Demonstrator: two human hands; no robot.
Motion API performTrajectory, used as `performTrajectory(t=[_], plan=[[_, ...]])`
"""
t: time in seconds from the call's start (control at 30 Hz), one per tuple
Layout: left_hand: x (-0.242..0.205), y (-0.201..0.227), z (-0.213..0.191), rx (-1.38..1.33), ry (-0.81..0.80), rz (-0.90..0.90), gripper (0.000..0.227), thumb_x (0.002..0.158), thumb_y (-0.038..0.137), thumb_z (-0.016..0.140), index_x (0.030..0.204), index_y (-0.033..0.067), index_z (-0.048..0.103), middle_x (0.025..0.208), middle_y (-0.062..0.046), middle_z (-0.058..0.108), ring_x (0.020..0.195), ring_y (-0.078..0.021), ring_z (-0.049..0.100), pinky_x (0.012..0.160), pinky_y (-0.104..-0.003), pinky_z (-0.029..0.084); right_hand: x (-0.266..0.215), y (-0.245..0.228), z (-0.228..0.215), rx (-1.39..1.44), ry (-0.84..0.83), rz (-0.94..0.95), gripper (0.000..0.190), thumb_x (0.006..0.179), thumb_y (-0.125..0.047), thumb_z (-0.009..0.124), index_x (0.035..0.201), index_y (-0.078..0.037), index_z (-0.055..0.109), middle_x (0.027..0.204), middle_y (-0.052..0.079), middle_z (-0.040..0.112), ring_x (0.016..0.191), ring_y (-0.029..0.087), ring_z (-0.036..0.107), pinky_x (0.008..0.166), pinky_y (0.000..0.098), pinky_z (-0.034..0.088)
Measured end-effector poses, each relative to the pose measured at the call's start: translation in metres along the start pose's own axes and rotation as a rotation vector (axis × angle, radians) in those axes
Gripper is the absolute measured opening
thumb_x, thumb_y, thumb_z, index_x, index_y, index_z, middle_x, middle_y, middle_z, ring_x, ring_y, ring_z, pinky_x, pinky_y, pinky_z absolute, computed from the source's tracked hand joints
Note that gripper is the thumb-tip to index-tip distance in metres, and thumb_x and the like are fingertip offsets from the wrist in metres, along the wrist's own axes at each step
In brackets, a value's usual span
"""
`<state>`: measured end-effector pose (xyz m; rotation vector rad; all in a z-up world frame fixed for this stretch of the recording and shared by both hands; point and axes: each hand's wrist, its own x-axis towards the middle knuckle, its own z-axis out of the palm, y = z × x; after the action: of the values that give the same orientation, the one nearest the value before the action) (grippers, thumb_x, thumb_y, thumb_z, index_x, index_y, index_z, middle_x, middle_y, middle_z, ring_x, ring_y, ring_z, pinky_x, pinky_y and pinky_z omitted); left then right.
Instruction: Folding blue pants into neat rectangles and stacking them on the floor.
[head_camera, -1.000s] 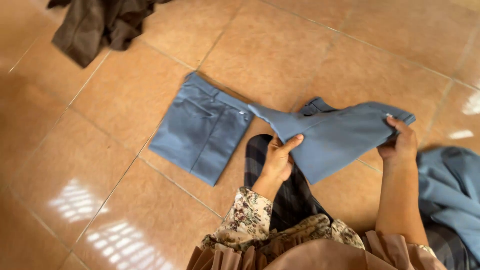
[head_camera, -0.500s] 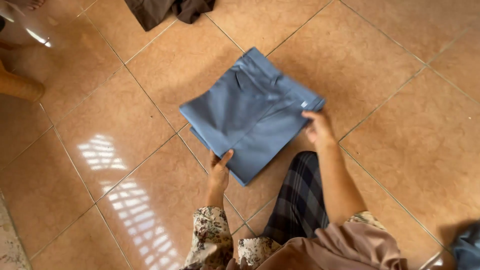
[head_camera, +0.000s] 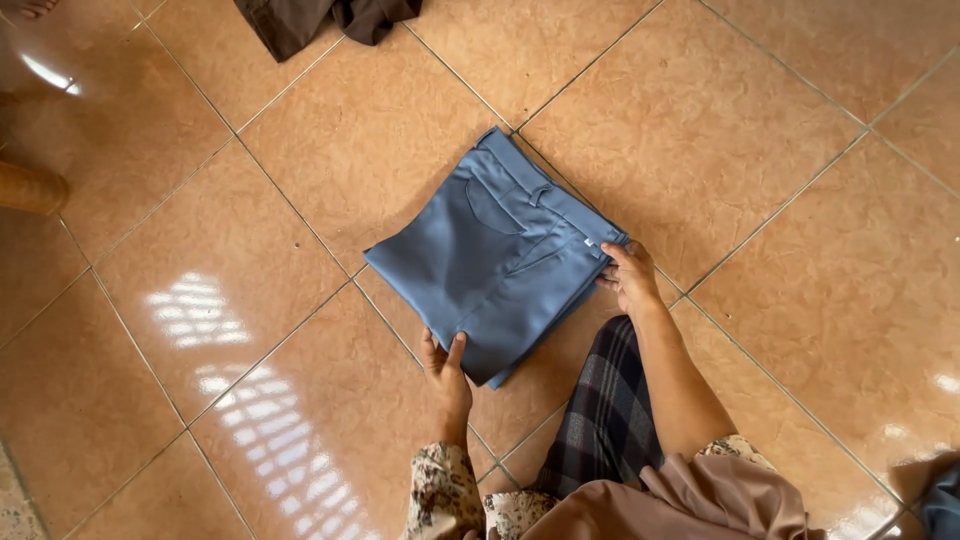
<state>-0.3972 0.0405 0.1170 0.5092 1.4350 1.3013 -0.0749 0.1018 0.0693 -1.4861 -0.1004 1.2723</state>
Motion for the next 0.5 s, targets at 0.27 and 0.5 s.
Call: performTrajectory(t=[0.27,0.5], plan=[[0.023,-0.081,-0.037,0.107,0.107,-0.106,0.076,0.091,0.006,0.075,0.154,0.0232,0.036,0.107,-0.022,0.069,0.098,-0.0318,0.069,0.088,-0.048,0.058,0.023,0.028,-0.012,-0.112,0.07,-0.006,0.069,0.086,-0.027,0.076,0.138,-0.002,0.038,0.119,0.034,0.046,0.104,0.057,0.062,0.084,0.0755,0.05],[0.036,-0.091,-0.04,0.167,0.16,-0.081,0.069,0.091,0.008,0.074,0.15,0.0277,0.043,0.106,-0.017,0.071,0.091,-0.0262,0.071,0.079,-0.04,0.061,0.027,0.039,-0.015,-0.15,0.098,-0.008,0.073,0.085,-0.029,0.073,0.142,0.0,0.038,0.113,0.034,0.053,0.098,0.054,0.067,0.079,0.0668,0.056]])
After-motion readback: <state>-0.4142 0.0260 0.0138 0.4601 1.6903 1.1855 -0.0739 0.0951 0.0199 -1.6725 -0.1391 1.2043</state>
